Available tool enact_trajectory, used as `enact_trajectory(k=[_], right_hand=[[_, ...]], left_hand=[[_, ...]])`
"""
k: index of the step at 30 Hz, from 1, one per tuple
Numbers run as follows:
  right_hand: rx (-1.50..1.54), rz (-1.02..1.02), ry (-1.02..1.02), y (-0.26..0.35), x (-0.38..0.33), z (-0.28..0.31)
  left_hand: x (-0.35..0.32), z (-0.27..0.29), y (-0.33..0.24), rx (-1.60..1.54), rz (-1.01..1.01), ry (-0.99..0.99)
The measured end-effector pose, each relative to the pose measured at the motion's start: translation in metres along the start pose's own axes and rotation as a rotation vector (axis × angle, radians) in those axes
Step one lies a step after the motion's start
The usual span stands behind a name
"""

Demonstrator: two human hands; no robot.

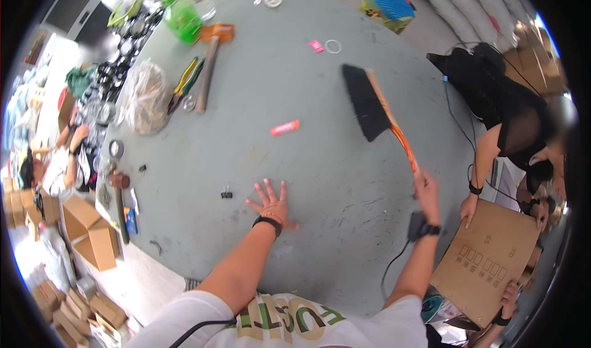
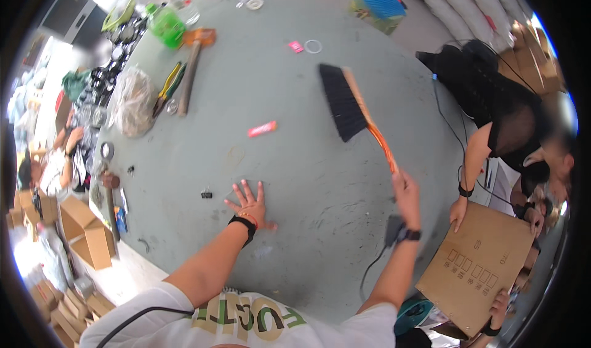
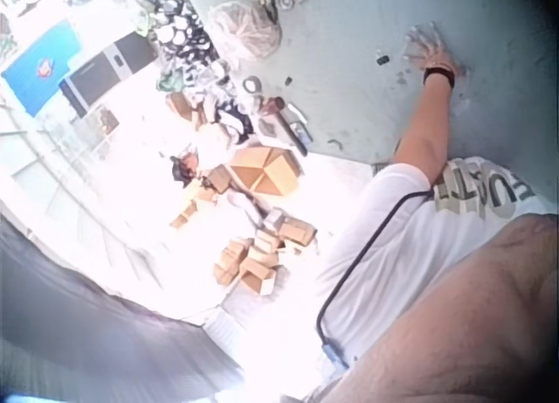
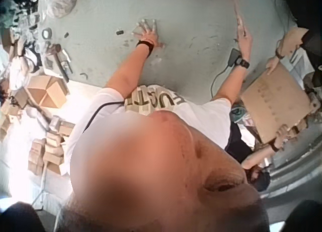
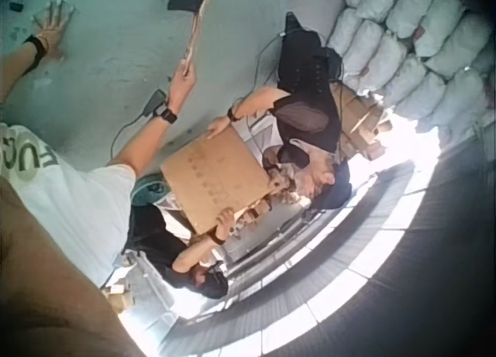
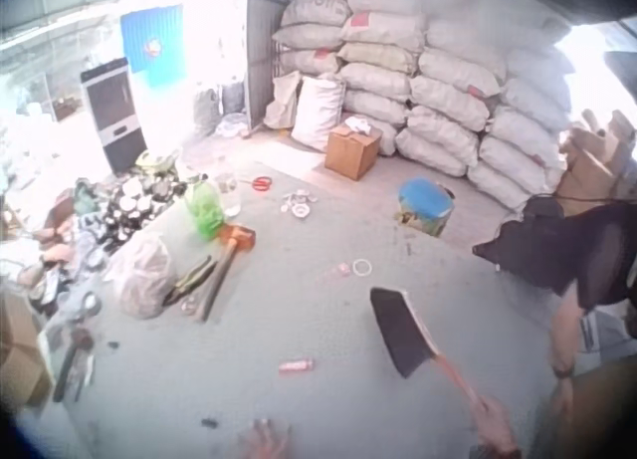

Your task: Organizing and cleaning manufactured parts at a workstation.

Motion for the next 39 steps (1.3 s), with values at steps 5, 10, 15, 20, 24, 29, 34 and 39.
enact_trajectory(k=[5,10,15,20,24,29,34,39], right_hand=[[-0.082,-0.072,-0.427,-0.031,-0.095,-0.137],[-0.397,-0.085,-0.610,-0.028,-0.154,-0.259],[-0.508,0.032,-0.661,-0.002,-0.166,-0.283],[-0.609,-0.097,-0.581,-0.009,-0.158,-0.287],[-0.588,0.025,-0.667,-0.002,-0.163,-0.283],[-0.633,0.049,-0.700,0.007,-0.164,-0.290],[-0.654,0.010,-0.695,-0.001,-0.166,-0.290],[-0.607,0.009,-0.618,0.004,-0.164,-0.289]], left_hand=[[0.003,-0.002,-0.003,-0.062,-0.082,-0.031],[0.003,-0.006,0.000,-0.102,-0.130,-0.094],[0.011,-0.014,0.009,-0.146,-0.161,-0.117],[-0.008,0.002,0.014,-0.214,-0.393,-0.210],[-0.040,0.073,0.072,-0.290,-0.734,-0.960],[0.026,0.062,0.138,-0.270,-0.368,-0.694],[0.031,0.092,0.187,-0.880,-0.410,-0.779],[-0.016,0.127,0.322,-1.071,-0.182,-1.178]])
Point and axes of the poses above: each hand's wrist, its own x-axis towards the middle knuckle, its own z-axis out of the back of the hand, y = z × x, the point moved 7 cm from there along x, towards the middle knuckle, and after that the axes turned 9 degrees about -x, right-handed, at the moved point
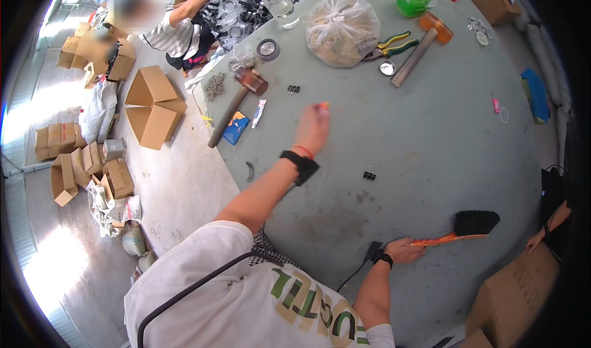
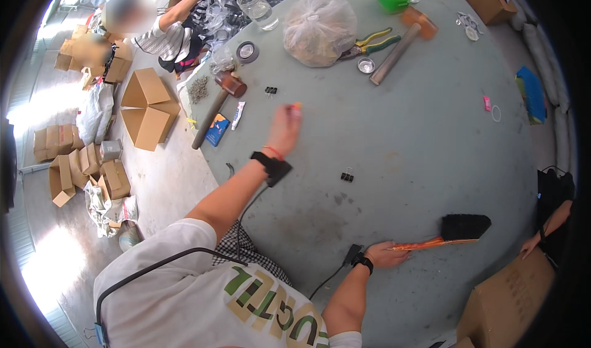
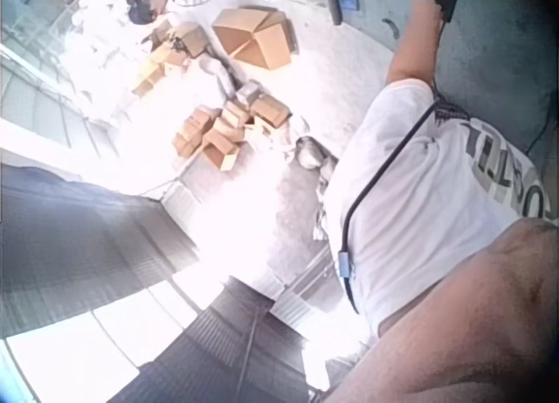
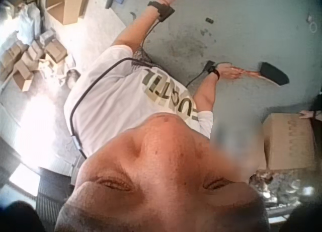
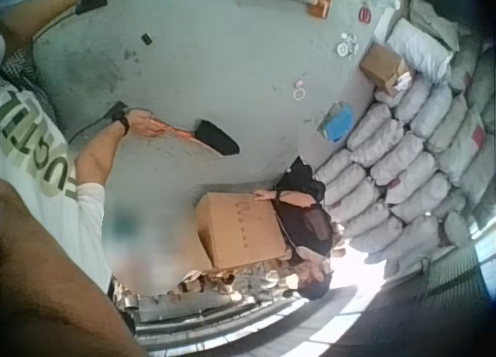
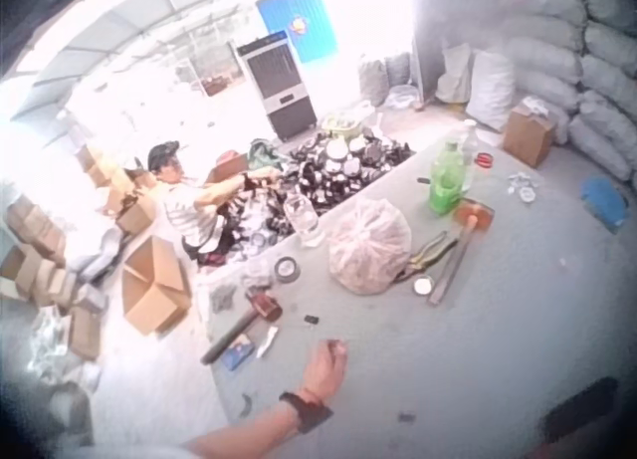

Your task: Organizing and cleaning manufactured parts at a workstation.

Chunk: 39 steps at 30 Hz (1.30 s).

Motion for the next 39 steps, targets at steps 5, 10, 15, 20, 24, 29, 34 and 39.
enact_trajectory(k=[5,10,15,20,24,29,34,39], right_hand=[[-0.057,-0.041,-0.075,-0.004,-0.003,-0.003],[-0.068,0.059,-0.157,0.009,0.000,0.010],[-0.070,0.037,-0.088,-0.007,-0.003,-0.007],[-0.123,0.018,-0.146,-0.004,-0.005,-0.002],[-0.071,0.003,-0.130,0.004,-0.002,0.006],[-0.050,0.006,-0.149,0.001,-0.003,0.002],[-0.014,-0.025,-0.101,0.006,0.000,0.008],[-0.072,-0.050,-0.117,-0.003,-0.001,0.004]], left_hand=[[0.007,0.120,0.069,0.449,0.061,-0.220],[0.006,0.191,0.137,0.734,0.193,-0.209],[-0.010,0.182,0.143,0.809,0.130,-0.094],[-0.006,0.196,0.166,0.521,0.319,-0.104],[-0.001,0.200,0.154,0.673,0.449,0.128],[-0.005,0.199,0.138,0.730,0.413,0.130],[-0.019,0.181,0.087,0.644,0.206,0.141],[-0.010,0.143,0.040,0.359,0.074,0.124]])
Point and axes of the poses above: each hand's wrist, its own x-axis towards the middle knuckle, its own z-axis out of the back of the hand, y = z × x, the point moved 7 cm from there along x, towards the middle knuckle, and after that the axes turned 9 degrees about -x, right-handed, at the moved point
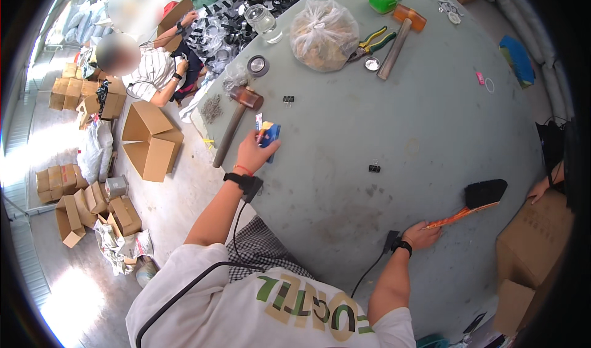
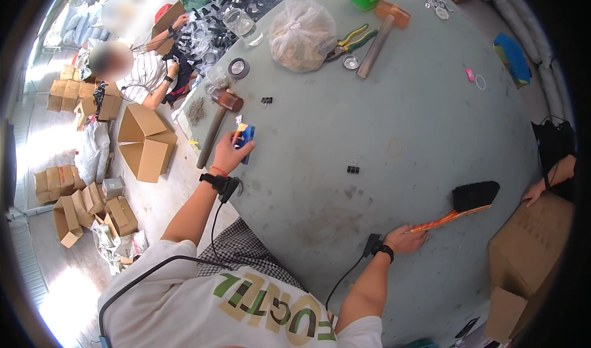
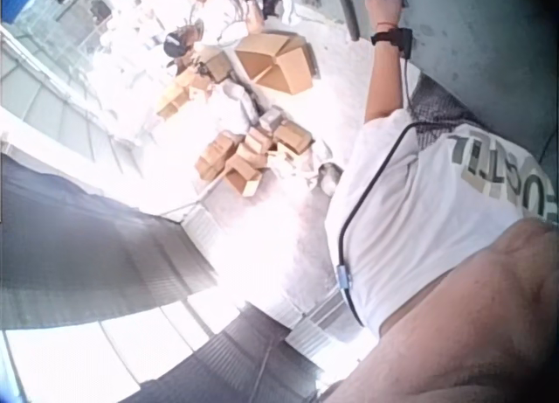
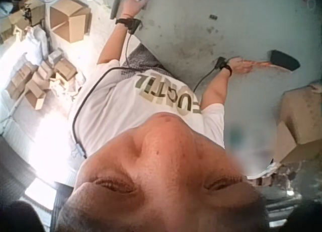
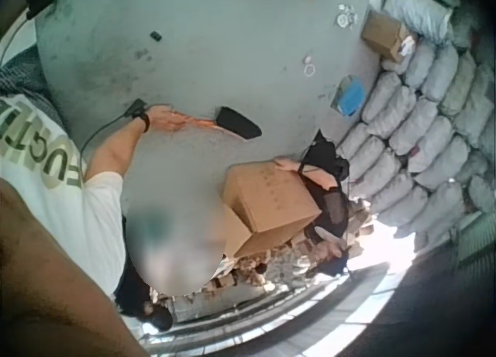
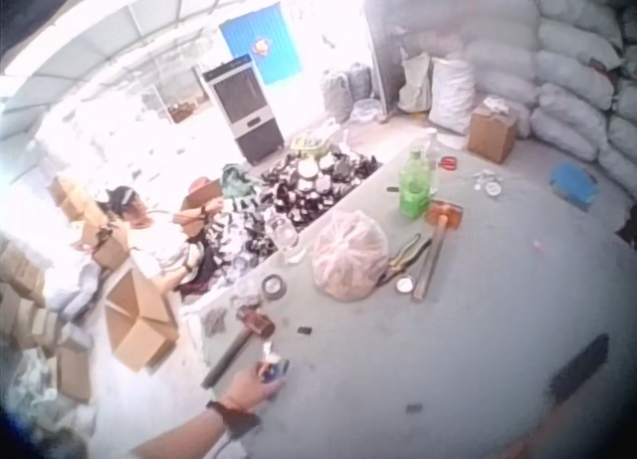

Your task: Organizing and cleaning manufactured parts at a workstation.

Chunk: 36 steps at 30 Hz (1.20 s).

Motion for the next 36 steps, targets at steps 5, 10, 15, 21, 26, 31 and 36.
enact_trajectory(k=[5,10,15,21,26,31,36], right_hand=[[0.010,0.002,-0.050,0.000,-0.006,0.009],[0.077,-0.051,0.185,-0.013,-0.004,-0.002],[0.759,-0.021,0.302,0.103,-0.027,0.120],[1.118,0.246,0.939,0.219,-0.120,0.242],[0.615,0.798,0.515,0.209,-0.131,0.292],[0.618,0.500,0.818,0.197,-0.137,0.298],[1.370,-0.209,1.267,0.187,-0.148,0.300]], left_hand=[[0.016,-0.007,-0.056,0.069,-0.057,0.159],[-0.040,-0.008,-0.101,-0.043,-0.185,0.339],[-0.097,0.005,-0.113,-0.043,-0.385,0.411],[-0.152,0.024,-0.155,-0.068,-0.611,0.550],[-0.180,0.030,-0.149,0.088,-0.715,0.773],[-0.199,0.056,-0.152,0.016,-0.793,0.722],[-0.200,0.084,-0.159,-0.185,-0.906,0.584]])
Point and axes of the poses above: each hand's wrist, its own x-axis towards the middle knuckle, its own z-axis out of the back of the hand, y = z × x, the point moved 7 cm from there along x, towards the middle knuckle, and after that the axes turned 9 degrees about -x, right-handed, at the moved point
